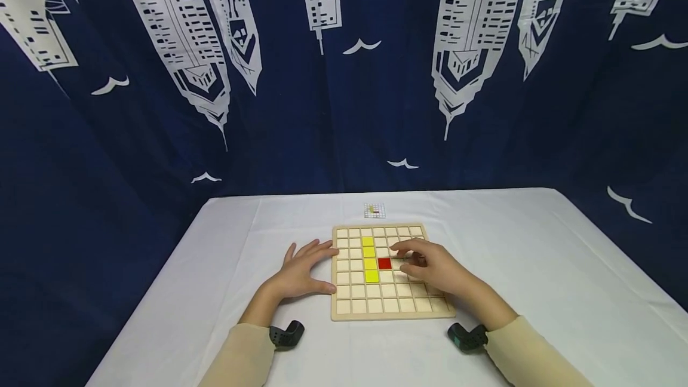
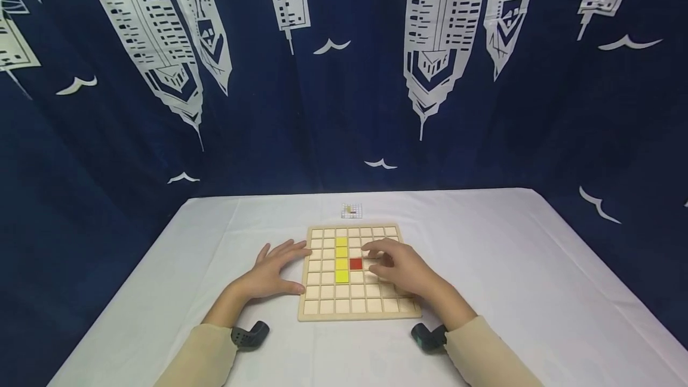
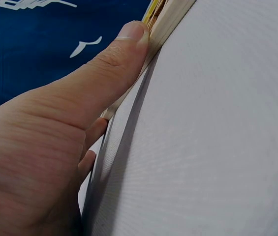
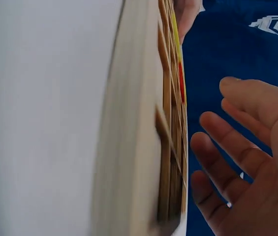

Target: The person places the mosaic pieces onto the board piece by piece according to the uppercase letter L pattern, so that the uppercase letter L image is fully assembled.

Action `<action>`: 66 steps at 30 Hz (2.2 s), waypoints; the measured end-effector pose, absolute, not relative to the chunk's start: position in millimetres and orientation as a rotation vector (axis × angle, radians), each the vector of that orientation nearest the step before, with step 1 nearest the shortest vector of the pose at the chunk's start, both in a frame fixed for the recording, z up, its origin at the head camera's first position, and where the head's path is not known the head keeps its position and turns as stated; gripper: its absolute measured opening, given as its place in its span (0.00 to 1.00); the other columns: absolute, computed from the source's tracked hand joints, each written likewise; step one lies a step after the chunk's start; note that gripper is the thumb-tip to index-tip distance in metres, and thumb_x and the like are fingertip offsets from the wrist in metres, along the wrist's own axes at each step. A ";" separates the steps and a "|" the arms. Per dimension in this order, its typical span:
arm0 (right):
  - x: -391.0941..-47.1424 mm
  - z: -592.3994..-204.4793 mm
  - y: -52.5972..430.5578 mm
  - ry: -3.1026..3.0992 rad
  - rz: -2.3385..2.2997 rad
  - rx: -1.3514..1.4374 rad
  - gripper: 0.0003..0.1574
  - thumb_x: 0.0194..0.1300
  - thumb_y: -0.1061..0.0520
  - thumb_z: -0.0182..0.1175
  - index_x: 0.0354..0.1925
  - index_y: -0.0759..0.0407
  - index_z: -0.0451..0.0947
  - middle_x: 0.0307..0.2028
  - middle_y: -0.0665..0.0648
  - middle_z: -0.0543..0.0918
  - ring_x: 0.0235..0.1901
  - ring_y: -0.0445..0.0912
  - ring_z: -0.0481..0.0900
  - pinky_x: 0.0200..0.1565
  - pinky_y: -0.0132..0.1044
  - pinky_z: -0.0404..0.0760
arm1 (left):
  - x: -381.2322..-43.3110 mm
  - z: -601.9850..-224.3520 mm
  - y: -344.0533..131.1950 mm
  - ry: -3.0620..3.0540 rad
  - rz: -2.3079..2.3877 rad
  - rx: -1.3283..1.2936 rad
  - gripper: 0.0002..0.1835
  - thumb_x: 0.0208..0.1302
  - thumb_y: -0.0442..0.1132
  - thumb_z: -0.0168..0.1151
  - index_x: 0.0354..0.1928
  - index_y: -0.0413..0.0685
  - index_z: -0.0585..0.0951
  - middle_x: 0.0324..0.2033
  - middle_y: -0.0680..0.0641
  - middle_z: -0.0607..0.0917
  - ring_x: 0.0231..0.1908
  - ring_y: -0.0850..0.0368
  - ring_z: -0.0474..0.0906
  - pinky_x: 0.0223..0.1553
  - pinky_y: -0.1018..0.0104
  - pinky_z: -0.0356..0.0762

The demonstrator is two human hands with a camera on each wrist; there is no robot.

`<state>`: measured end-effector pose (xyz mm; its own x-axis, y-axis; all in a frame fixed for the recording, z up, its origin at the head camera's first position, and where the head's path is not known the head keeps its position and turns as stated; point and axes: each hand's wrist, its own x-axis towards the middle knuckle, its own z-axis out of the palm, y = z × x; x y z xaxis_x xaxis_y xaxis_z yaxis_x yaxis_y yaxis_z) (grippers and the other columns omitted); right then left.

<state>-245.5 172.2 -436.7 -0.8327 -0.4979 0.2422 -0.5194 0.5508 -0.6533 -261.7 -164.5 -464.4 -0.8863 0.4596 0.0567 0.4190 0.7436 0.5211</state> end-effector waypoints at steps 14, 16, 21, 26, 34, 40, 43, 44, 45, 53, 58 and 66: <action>-234.6 -426.6 235.7 -2.803 1.176 0.847 0.37 0.58 0.53 0.73 0.64 0.55 0.72 0.54 0.61 0.78 0.42 0.50 0.76 0.38 0.30 0.77 | -259.2 -461.4 -163.1 2.861 0.822 0.700 0.45 0.47 0.59 0.77 0.70 0.64 0.71 0.76 0.52 0.63 0.79 0.46 0.48 0.75 0.31 0.26; -233.2 -426.4 244.0 -2.833 1.177 0.816 0.36 0.59 0.53 0.73 0.64 0.53 0.72 0.54 0.60 0.77 0.43 0.49 0.76 0.39 0.30 0.77 | -259.2 -461.4 -163.3 2.859 0.824 0.702 0.45 0.48 0.59 0.77 0.70 0.64 0.71 0.76 0.52 0.63 0.79 0.46 0.48 0.75 0.31 0.25; -230.4 -427.4 261.2 -2.878 1.169 0.764 0.34 0.60 0.53 0.72 0.63 0.51 0.74 0.57 0.59 0.78 0.44 0.48 0.76 0.41 0.31 0.78 | -259.9 -461.8 -163.5 2.858 0.829 0.700 0.45 0.48 0.59 0.77 0.70 0.64 0.71 0.76 0.52 0.63 0.79 0.46 0.48 0.75 0.31 0.25; -227.3 -428.5 274.9 -2.934 1.125 0.730 0.34 0.59 0.51 0.72 0.62 0.52 0.75 0.57 0.57 0.78 0.45 0.44 0.75 0.43 0.31 0.79 | -260.3 -462.1 -163.4 2.860 0.823 0.708 0.45 0.48 0.60 0.77 0.70 0.64 0.71 0.76 0.52 0.63 0.79 0.46 0.48 0.75 0.31 0.25; -225.9 -429.6 292.3 -3.013 1.135 0.754 0.29 0.56 0.49 0.74 0.54 0.52 0.79 0.44 0.54 0.77 0.33 0.39 0.70 0.34 0.28 0.72 | -262.1 -462.8 -163.4 2.869 0.811 0.729 0.45 0.47 0.60 0.77 0.70 0.63 0.71 0.76 0.52 0.63 0.79 0.45 0.49 0.74 0.30 0.27; -227.0 -430.6 299.8 -3.044 1.146 0.829 0.25 0.55 0.51 0.75 0.50 0.54 0.80 0.39 0.54 0.75 0.32 0.39 0.68 0.31 0.29 0.69 | -263.3 -463.6 -163.7 2.866 0.792 0.719 0.46 0.48 0.60 0.76 0.71 0.64 0.70 0.77 0.53 0.62 0.79 0.46 0.48 0.75 0.31 0.26; -227.3 -430.6 300.2 -3.076 1.161 0.839 0.25 0.53 0.52 0.75 0.49 0.54 0.80 0.38 0.53 0.75 0.32 0.39 0.67 0.31 0.29 0.69 | -263.2 -463.0 -163.8 2.864 0.795 0.720 0.46 0.48 0.60 0.76 0.71 0.64 0.70 0.77 0.53 0.62 0.79 0.46 0.48 0.75 0.31 0.26; -227.3 -430.7 300.1 -3.087 1.164 0.839 0.25 0.53 0.52 0.76 0.49 0.54 0.80 0.38 0.53 0.75 0.32 0.39 0.67 0.31 0.29 0.69 | -263.1 -462.8 -163.9 2.865 0.798 0.724 0.46 0.48 0.60 0.76 0.71 0.63 0.70 0.77 0.52 0.63 0.79 0.45 0.48 0.75 0.31 0.26; -227.2 -430.8 299.9 -3.097 1.162 0.841 0.25 0.53 0.52 0.76 0.49 0.54 0.80 0.38 0.53 0.75 0.32 0.38 0.67 0.31 0.29 0.69 | -263.1 -462.6 -164.0 2.866 0.798 0.724 0.46 0.48 0.60 0.76 0.71 0.63 0.70 0.77 0.52 0.63 0.79 0.45 0.48 0.75 0.31 0.26; -227.9 -433.4 300.2 -3.083 1.151 0.898 0.22 0.53 0.55 0.74 0.46 0.54 0.79 0.37 0.52 0.75 0.32 0.38 0.68 0.31 0.29 0.70 | -262.9 -463.5 -164.0 2.865 0.800 0.720 0.45 0.48 0.60 0.77 0.70 0.63 0.71 0.76 0.52 0.63 0.79 0.46 0.48 0.75 0.31 0.26; -228.3 -434.1 298.6 -3.072 1.131 0.897 0.20 0.53 0.56 0.74 0.44 0.54 0.79 0.35 0.50 0.75 0.31 0.36 0.68 0.30 0.29 0.70 | -262.1 -464.1 -163.7 2.860 0.800 0.707 0.46 0.48 0.59 0.77 0.71 0.64 0.70 0.77 0.53 0.63 0.79 0.47 0.48 0.75 0.32 0.25; -229.5 -435.5 297.2 -3.056 1.095 0.884 0.18 0.54 0.56 0.74 0.43 0.55 0.80 0.33 0.50 0.75 0.31 0.36 0.69 0.31 0.28 0.71 | -261.6 -462.5 -163.1 2.863 0.799 0.699 0.46 0.48 0.59 0.77 0.71 0.64 0.70 0.77 0.53 0.62 0.80 0.47 0.47 0.75 0.32 0.25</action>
